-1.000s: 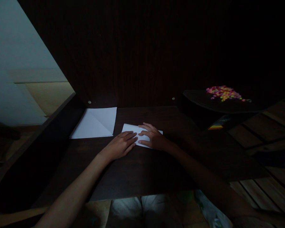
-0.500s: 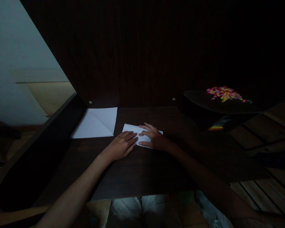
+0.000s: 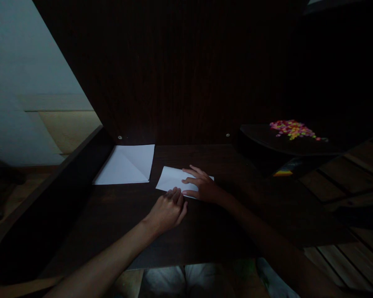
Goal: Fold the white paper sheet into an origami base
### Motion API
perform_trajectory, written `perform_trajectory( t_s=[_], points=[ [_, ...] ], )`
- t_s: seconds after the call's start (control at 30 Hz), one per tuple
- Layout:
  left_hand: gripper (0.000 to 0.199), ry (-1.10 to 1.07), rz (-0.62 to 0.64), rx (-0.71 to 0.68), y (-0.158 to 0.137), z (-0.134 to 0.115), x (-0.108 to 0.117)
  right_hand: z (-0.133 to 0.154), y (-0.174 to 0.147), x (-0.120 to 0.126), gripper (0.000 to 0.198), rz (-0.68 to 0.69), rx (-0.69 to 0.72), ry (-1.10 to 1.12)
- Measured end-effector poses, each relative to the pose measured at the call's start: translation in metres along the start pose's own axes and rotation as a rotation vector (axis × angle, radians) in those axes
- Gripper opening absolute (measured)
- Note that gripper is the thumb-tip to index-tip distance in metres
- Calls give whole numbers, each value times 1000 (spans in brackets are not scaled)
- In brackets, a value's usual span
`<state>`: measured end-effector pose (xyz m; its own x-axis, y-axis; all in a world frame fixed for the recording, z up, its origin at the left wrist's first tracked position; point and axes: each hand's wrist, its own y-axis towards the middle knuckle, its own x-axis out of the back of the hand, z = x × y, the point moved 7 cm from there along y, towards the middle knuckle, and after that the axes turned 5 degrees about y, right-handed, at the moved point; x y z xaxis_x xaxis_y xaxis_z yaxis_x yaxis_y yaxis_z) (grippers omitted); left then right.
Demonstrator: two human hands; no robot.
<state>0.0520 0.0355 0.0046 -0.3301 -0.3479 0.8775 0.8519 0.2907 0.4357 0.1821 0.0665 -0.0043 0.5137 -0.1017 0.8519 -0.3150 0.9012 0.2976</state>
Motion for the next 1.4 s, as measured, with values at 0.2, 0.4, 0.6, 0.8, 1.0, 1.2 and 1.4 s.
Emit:
perform_trajectory(
  t_s=[0.2, 0.4, 0.6, 0.8, 1.0, 1.2, 1.4],
  points=[
    [25, -63, 14, 65, 3, 6, 3, 1, 0, -1, 32, 46, -2, -31],
    [26, -85, 103, 56, 6, 18, -4, 0, 0, -4, 33, 97, -29, -62],
    [23, -202, 87, 127, 7, 30, -7, 1, 0, -3, 34, 131, -7, -73],
    [21, -363, 43, 209, 11, 44, -16, -6, -2, 0, 36, 168, -11, -20],
    [25, -379, 90, 218, 8, 47, -26, -11, -1, 0, 40, 239, -57, 64],
    [27, -374, 105, 198, 8, 46, -24, -21, -3, 3, 47, 326, -102, 134],
    [30, -386, 129, 185, 9, 47, -27, -40, -9, 17, 65, 329, -150, 154]
  ],
)
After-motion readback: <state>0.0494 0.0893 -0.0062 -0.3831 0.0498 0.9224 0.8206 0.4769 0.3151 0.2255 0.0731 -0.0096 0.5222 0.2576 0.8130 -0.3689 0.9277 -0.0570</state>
